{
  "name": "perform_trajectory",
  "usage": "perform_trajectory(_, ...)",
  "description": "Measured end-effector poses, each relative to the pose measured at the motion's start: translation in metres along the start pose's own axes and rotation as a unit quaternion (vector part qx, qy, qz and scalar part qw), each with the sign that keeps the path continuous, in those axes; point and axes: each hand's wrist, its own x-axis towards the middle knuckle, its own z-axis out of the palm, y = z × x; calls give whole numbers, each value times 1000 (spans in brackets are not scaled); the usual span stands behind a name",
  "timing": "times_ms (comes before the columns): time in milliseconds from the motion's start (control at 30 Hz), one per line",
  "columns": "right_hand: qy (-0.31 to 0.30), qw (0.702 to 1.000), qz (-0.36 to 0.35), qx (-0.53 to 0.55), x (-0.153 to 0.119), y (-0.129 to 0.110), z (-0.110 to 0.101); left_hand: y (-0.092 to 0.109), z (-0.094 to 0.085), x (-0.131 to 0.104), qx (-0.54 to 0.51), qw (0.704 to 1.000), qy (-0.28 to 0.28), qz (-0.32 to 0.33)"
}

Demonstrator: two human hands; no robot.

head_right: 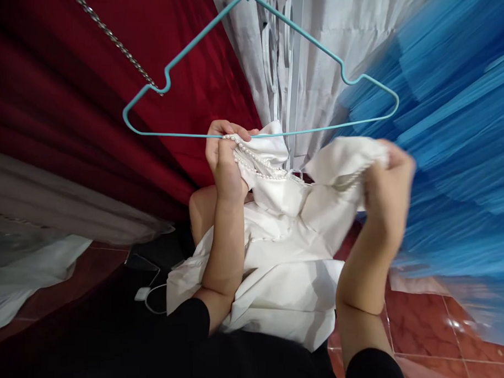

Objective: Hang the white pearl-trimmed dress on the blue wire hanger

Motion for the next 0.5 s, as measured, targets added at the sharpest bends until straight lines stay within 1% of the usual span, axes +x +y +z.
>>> perform_trajectory(67, -110, 993, 9, 51, -1, 6, 29, -2, -2, 1, 12, 1000, -2, -8)
perform_trajectory(100, -144, 986, 22, 81, -1, 11, 47, -3, -3, 2, 18, 1000, -2, -11)
perform_trajectory(167, -121, 981, 3, 151, 2, 20, 83, -5, -3, 3, 23, 1000, 0, -5)
perform_trajectory(233, -69, 980, 2, 186, 8, 26, 112, -6, -2, 3, 21, 999, -2, 31)
perform_trajectory(267, -45, 981, 2, 190, 11, 28, 124, -6, 0, 2, 20, 998, -5, 53)
perform_trajectory(333, -8, 983, 4, 184, 18, 28, 138, -5, 4, 0, 28, 996, -7, 83)
perform_trajectory(367, 3, 983, 2, 183, 22, 27, 143, -4, 6, -2, 40, 995, -9, 88)
perform_trajectory(500, 14, 980, 0, 200, 30, 24, 150, -2, 15, -9, 111, 991, 2, 71)
